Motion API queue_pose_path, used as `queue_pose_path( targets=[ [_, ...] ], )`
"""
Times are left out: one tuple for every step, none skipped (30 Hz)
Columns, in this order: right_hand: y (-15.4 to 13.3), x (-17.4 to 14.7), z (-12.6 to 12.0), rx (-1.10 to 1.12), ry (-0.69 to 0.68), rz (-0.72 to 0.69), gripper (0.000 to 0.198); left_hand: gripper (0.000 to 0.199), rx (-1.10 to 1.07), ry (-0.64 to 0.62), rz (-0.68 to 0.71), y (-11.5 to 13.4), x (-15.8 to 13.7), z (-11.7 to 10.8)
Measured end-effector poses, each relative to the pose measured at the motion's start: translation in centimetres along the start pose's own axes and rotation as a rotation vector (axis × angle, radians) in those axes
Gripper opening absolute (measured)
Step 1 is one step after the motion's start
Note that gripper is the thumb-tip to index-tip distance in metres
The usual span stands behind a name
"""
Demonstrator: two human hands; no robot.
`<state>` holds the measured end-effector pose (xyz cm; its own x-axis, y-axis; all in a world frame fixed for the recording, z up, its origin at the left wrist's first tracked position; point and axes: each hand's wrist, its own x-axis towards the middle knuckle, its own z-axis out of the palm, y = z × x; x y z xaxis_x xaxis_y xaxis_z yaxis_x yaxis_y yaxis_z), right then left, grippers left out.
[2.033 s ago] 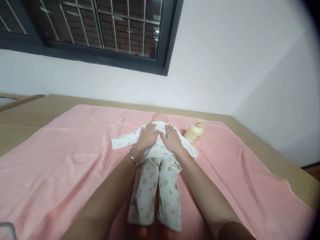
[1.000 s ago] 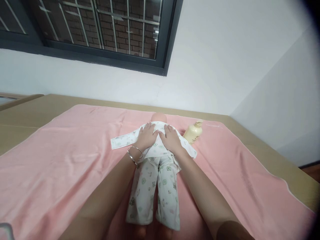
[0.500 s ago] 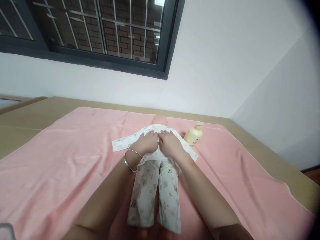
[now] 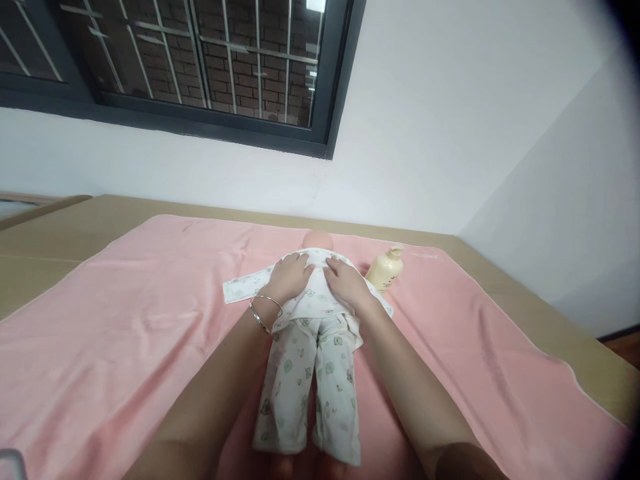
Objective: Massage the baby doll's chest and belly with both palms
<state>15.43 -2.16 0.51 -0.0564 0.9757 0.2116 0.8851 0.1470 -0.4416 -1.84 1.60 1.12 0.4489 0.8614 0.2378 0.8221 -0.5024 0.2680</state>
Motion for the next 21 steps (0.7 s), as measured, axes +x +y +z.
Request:
queue_pose_path(
  targets=[
    [0.3,0.2,0.1,-0.002,0.007,0.011,0.048,0.045,-0.016,-0.003,-0.007,-0.2,0.1,0.2],
    [0.5,0.3,0.3,-0.008,0.012,0.019,0.050,0.047,-0.026,-0.007,-0.014,-0.3,0.2,0.4],
    [0.6,0.4,0.4,-0.017,0.011,0.025,0.051,0.049,-0.030,-0.016,-0.022,-0.3,0.2,0.5],
    [0.5,0.5,0.4,-0.031,0.005,0.030,0.052,0.052,-0.032,-0.037,-0.031,-0.3,0.3,0.5],
    [0.4,0.5,0.4,-0.050,-0.004,0.033,0.052,0.054,-0.032,-0.069,-0.043,-0.2,0.2,0.5],
    [0.1,0.4,0.4,-0.070,-0.016,0.032,0.052,0.057,-0.029,-0.110,-0.054,-0.1,0.1,0.3],
    [-0.3,0.2,0.2,-0.091,-0.029,0.026,0.052,0.060,-0.022,-0.153,-0.061,0.1,-0.1,0.0],
    [-0.8,0.0,0.1,-0.111,-0.040,0.016,0.051,0.062,-0.009,-0.197,-0.061,0.4,-0.4,-0.3],
    [-1.4,-0.3,-0.1,-0.128,-0.050,0.001,0.050,0.062,0.010,-0.233,-0.061,0.8,-0.7,-0.8],
    [-2.1,-0.7,-0.3,-0.143,-0.059,-0.022,0.048,0.060,0.033,-0.257,-0.056,1.2,-1.1,-1.3],
    [-2.7,-1.1,-0.5,-0.153,-0.068,-0.051,0.047,0.057,0.056,-0.269,-0.042,1.7,-1.5,-1.8],
    [-3.4,-1.5,-0.6,-0.158,-0.076,-0.080,0.046,0.053,0.076,-0.275,-0.021,2.2,-1.8,-2.3],
    [-4.0,-1.8,-0.8,-0.159,-0.081,-0.103,0.045,0.049,0.092,-0.276,0.004,2.6,-2.0,-2.8],
    [-4.4,-2.0,-0.8,-0.152,-0.082,-0.119,0.045,0.043,0.100,-0.269,0.033,3.0,-2.0,-3.1],
    [-4.6,-2.1,-0.8,-0.139,-0.078,-0.124,0.045,0.038,0.099,-0.252,0.063,3.2,-2.0,-3.3],
    [-4.7,-2.1,-0.7,-0.121,-0.070,-0.118,0.046,0.034,0.087,-0.229,0.091,3.3,-1.8,-3.2],
    [-4.5,-1.9,-0.6,-0.098,-0.059,-0.102,0.046,0.032,0.066,-0.194,0.110,3.2,-1.6,-2.9],
    [-4.1,-1.6,-0.5,-0.070,-0.051,-0.084,0.046,0.032,0.034,-0.144,0.120,2.9,-1.2,-2.4],
    [-3.5,-1.3,-0.3,-0.039,-0.044,-0.064,0.046,0.034,-0.004,-0.084,0.121,2.4,-0.8,-1.7],
    [-2.8,-0.9,-0.1,-0.009,-0.040,-0.041,0.046,0.037,-0.041,-0.026,0.114,1.9,-0.4,-0.9],
    [-2.0,-0.4,0.1,0.016,-0.040,-0.013,0.047,0.041,-0.076,0.028,0.095,1.3,0.0,0.0]
  ],
)
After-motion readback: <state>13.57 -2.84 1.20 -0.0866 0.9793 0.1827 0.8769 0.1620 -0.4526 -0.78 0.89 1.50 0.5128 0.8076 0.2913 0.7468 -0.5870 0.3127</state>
